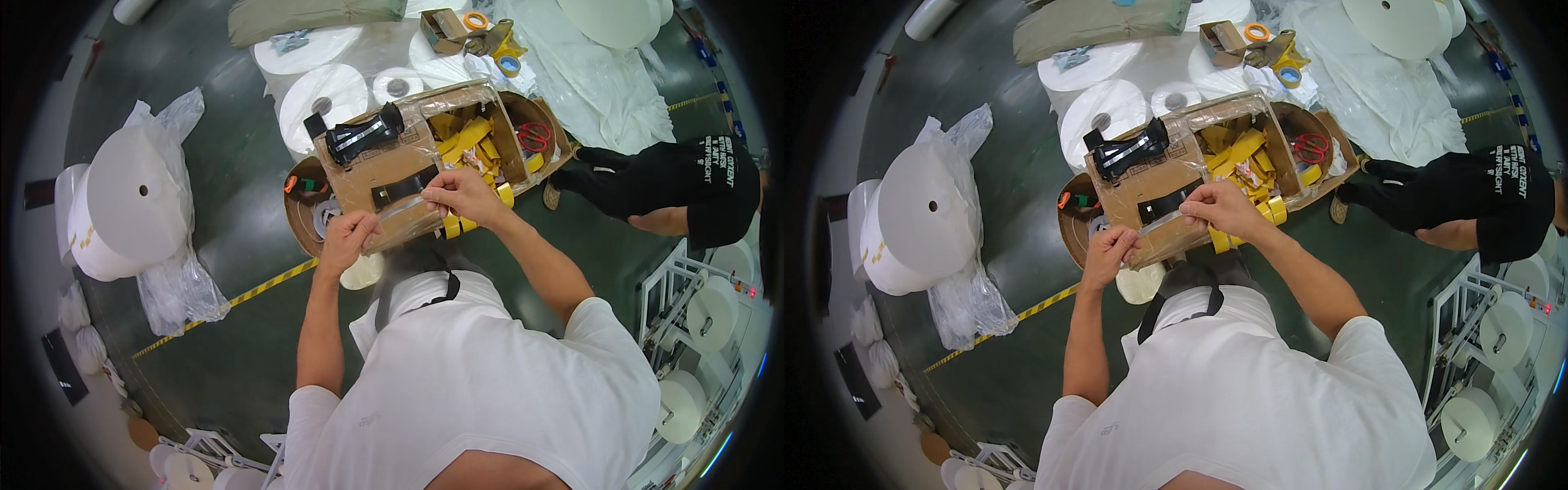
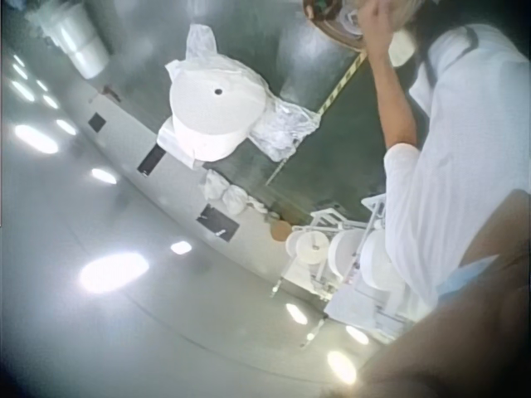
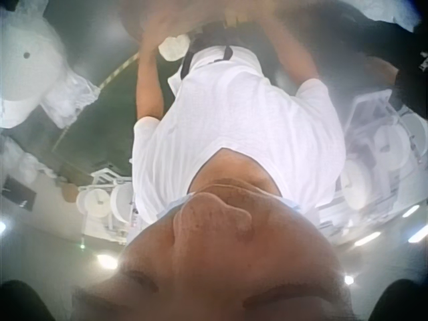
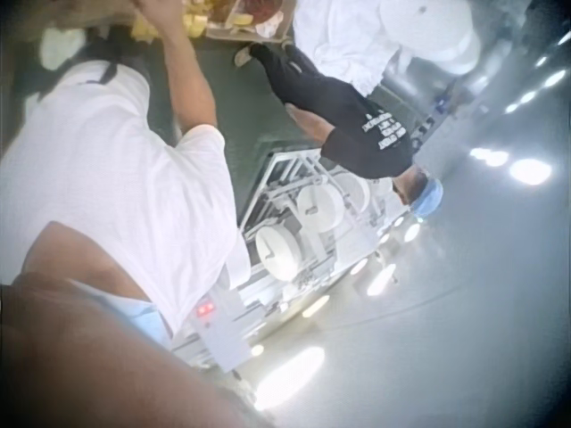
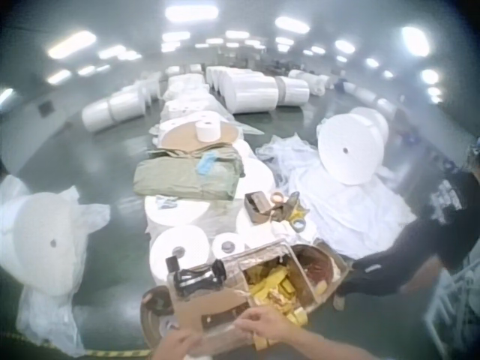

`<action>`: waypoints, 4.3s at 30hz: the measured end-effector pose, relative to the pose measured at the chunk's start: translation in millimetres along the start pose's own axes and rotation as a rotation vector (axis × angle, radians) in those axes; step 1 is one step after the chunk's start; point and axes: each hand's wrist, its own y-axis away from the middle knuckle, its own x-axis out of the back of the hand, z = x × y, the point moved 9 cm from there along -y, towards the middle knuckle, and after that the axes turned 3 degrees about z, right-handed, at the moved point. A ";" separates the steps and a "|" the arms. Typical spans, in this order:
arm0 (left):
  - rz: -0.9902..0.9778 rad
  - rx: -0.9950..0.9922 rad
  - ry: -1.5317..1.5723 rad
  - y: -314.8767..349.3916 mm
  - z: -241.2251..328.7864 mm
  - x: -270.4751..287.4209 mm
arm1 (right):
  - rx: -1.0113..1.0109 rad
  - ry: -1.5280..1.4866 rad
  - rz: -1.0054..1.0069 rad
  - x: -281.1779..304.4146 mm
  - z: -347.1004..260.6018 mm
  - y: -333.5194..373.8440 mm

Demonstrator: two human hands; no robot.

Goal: The person tapes a large paper roll, cuts pieces of yellow tape with shears, and applies them to small tubes, then places the tubes and tape into a cardboard box.

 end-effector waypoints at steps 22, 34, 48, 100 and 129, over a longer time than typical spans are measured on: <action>0.273 0.066 -0.395 -61.5 10.7 -25.0 | 0.200 0.343 0.304 22.4 34.6 -35.4; 0.422 0.101 -0.872 -71.7 -23.5 -30.6 | 0.399 0.870 0.558 6.9 45.0 -43.9; 0.508 0.169 -0.875 -68.0 -31.4 -17.3 | 0.748 1.185 0.440 -36.9 29.3 -33.2; 0.418 -0.373 -0.768 53.4 16.7 -56.3 | 0.897 1.184 -0.608 -122.1 -35.5 40.0; 0.331 -0.259 -0.214 25.5 41.9 -25.4 | 0.840 1.228 0.061 -34.0 -66.8 2.7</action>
